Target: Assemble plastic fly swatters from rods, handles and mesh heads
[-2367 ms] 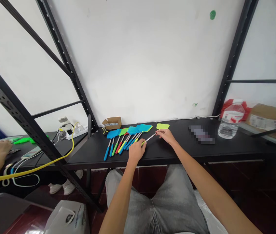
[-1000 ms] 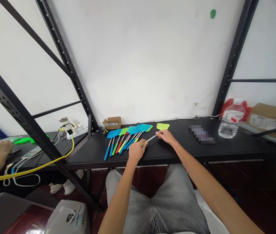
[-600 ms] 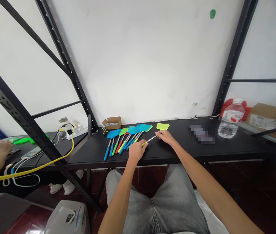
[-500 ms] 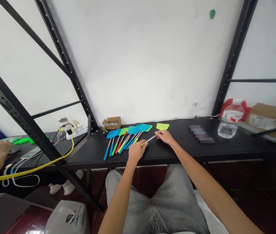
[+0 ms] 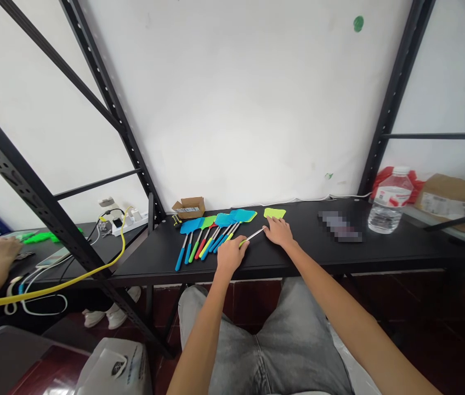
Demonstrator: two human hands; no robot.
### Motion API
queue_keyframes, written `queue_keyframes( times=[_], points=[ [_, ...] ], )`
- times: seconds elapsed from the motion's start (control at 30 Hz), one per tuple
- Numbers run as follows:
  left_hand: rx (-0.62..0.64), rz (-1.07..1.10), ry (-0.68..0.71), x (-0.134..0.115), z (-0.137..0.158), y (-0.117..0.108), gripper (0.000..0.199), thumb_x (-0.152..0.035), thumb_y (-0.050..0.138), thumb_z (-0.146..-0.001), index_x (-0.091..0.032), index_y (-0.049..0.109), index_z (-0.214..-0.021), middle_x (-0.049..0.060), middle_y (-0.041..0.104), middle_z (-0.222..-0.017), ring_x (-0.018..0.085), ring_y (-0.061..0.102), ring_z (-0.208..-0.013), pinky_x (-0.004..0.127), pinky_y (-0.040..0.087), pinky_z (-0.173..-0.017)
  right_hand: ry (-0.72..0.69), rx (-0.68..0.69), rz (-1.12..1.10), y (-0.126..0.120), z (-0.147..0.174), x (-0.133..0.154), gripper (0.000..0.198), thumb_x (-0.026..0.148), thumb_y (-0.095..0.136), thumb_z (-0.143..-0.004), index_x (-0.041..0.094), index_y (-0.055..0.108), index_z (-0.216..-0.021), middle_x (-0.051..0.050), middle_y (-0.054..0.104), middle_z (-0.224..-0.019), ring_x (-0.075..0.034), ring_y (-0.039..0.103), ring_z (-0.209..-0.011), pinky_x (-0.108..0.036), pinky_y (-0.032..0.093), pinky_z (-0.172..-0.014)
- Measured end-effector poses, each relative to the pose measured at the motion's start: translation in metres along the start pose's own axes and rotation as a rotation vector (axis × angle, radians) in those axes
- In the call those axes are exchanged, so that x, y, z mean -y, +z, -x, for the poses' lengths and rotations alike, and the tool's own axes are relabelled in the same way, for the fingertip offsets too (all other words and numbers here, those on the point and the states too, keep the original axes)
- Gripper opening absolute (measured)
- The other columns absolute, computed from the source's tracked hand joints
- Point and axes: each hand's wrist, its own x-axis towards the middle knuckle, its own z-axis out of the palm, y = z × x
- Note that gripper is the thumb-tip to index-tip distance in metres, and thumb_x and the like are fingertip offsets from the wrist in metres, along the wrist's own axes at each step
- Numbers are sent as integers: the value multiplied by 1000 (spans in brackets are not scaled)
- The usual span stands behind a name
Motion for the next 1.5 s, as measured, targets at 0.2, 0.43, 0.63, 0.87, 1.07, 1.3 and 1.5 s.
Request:
queue_keyframes(
  times=[0.2, 0.43, 0.63, 0.87, 1.07, 1.3, 1.5],
  points=[
    [21, 4, -14, -2, 0, -2, 37, -50, 38, -100, -32, 64, -119, 5, 72, -99, 22, 66, -94, 25, 40, -72, 18, -81, 35, -4, 5, 5, 42, 35, 44, -94, 18, 57, -130, -16, 61, -126, -33, 50, -117, -44, 36, -96],
    [5, 11, 2, 0, 0, 0, 38, -50, 37, -100, -32, 63, -119, 5, 72, -100, 21, 65, -94, 25, 39, -71, -8, -68, 32, -7, 6, 7, 40, 33, 48, -93, 17, 59, -128, -17, 61, -123, -34, 49, -117, -43, 35, -96],
    [-12, 15, 11, 2, -1, 3, 37, -51, 38, -99, -31, 64, -116, 5, 72, -95, 22, 66, -91, 25, 38, -68, -23, -86, 27, -11, 9, 10, 48, 35, 51, -91, 20, 52, -137, -16, 61, -124, -33, 49, -118, -42, 33, -97],
    [-14, 27, 13, 3, 0, 3, 38, -50, 36, -100, -31, 64, -118, 6, 71, -97, 22, 65, -92, 25, 40, -71, -52, -85, -3, -8, 6, 8, 57, 39, 51, -89, 20, 46, -143, -16, 60, -127, -34, 48, -120, -44, 31, -101],
    [-21, 25, 20, 4, 0, 5, 38, -51, 36, -100, -32, 64, -118, 5, 71, -97, 22, 66, -91, 25, 40, -71, -113, 7, -84, -10, 6, 8, 52, 40, 52, -89, 20, 54, -137, -13, 64, -122, -32, 55, -113, -40, 40, -94],
    [-20, 35, 11, 2, 0, 2, 39, -49, 35, -100, -31, 62, -121, 6, 71, -101, 22, 66, -93, 26, 40, -72, -113, 308, -338, -23, 1, -7, 78, 66, 57, -83, 30, 39, -149, -8, 53, -143, -34, 43, -134, -46, 35, -106],
    [-4, 20, -17, 1, -1, 1, 38, -49, 37, -100, -31, 63, -120, 6, 71, -100, 22, 66, -93, 26, 41, -71, -216, 485, -450, -32, -5, -22, 108, 62, 82, -58, 28, 38, -151, -11, 41, -153, -33, 42, -137, -42, 37, -108]
  ],
)
